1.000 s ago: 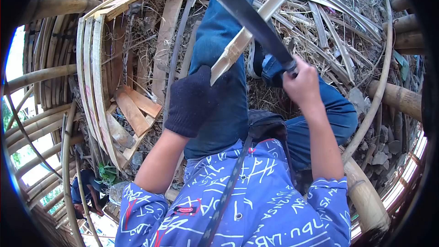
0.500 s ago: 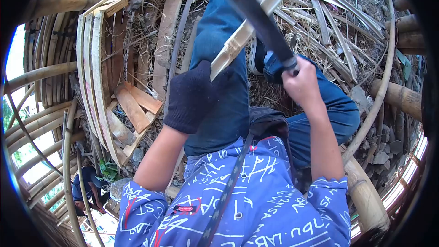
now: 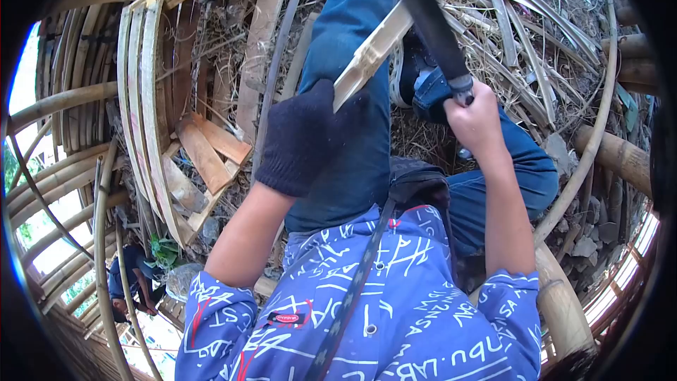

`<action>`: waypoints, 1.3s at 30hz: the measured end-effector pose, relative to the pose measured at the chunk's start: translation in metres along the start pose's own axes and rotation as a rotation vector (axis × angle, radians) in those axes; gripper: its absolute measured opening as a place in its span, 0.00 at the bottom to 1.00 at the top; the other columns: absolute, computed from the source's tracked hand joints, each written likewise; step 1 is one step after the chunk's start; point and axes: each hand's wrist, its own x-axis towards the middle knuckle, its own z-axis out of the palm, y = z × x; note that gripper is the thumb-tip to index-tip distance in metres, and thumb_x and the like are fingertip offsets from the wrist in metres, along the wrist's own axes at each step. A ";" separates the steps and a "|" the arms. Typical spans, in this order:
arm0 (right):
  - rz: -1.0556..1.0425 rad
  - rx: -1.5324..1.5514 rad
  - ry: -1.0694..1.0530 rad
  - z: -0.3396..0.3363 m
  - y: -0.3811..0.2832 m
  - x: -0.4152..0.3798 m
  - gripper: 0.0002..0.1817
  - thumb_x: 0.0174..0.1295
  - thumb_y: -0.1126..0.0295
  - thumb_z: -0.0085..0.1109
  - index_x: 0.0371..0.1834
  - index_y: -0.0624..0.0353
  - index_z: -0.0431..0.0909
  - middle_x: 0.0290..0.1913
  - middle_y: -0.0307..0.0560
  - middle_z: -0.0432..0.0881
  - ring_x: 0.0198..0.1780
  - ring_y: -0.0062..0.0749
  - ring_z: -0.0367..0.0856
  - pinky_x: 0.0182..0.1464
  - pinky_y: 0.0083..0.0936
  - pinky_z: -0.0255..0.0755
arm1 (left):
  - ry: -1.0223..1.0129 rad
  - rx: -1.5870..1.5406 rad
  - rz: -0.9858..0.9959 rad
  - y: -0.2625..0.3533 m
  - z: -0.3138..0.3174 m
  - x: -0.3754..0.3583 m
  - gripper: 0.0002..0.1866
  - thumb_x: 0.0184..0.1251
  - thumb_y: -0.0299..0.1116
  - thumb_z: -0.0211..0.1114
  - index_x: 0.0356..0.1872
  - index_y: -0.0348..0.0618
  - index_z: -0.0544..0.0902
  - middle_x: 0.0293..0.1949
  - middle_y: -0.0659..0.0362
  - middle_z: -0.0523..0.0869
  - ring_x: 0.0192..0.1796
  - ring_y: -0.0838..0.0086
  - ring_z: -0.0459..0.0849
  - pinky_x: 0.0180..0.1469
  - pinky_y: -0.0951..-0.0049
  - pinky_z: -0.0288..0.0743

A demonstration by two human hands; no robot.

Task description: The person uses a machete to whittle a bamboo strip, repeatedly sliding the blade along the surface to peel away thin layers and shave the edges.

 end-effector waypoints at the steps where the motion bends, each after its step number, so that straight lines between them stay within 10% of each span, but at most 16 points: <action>1: 0.002 -0.002 -0.014 0.007 0.001 -0.006 0.12 0.46 0.77 0.51 0.36 0.65 0.79 0.25 0.62 0.79 0.31 0.58 0.80 0.34 0.36 0.73 | -0.026 0.035 -0.021 0.005 -0.001 0.000 0.24 0.62 0.54 0.62 0.24 0.40 0.75 0.18 0.45 0.78 0.24 0.49 0.81 0.26 0.56 0.73; 7: 0.025 0.027 -0.036 0.003 -0.009 -0.003 0.11 0.47 0.76 0.50 0.34 0.66 0.77 0.25 0.63 0.78 0.30 0.58 0.79 0.34 0.37 0.72 | 0.017 0.020 0.011 0.001 0.001 0.003 0.23 0.61 0.52 0.63 0.23 0.40 0.74 0.17 0.45 0.78 0.23 0.49 0.81 0.26 0.56 0.73; 13: -0.093 0.016 0.002 0.000 -0.001 -0.005 0.09 0.48 0.77 0.51 0.32 0.67 0.77 0.22 0.56 0.79 0.23 0.34 0.76 0.31 0.29 0.70 | 0.048 -0.001 0.018 0.000 0.001 0.006 0.24 0.60 0.53 0.65 0.23 0.40 0.74 0.16 0.44 0.77 0.23 0.49 0.81 0.25 0.56 0.71; 21: 0.000 0.027 -0.017 0.005 -0.012 -0.005 0.09 0.47 0.77 0.51 0.31 0.67 0.76 0.22 0.62 0.77 0.27 0.56 0.78 0.31 0.35 0.71 | 0.018 0.003 -0.028 0.001 0.000 0.000 0.24 0.60 0.54 0.64 0.24 0.40 0.74 0.16 0.45 0.77 0.23 0.49 0.81 0.25 0.55 0.71; 39: -0.179 -0.101 0.009 0.018 0.001 -0.009 0.09 0.48 0.77 0.51 0.32 0.67 0.77 0.23 0.58 0.79 0.24 0.41 0.78 0.30 0.29 0.70 | 0.024 0.011 0.018 -0.001 0.000 0.003 0.25 0.60 0.54 0.64 0.22 0.40 0.74 0.17 0.45 0.77 0.24 0.49 0.80 0.26 0.55 0.72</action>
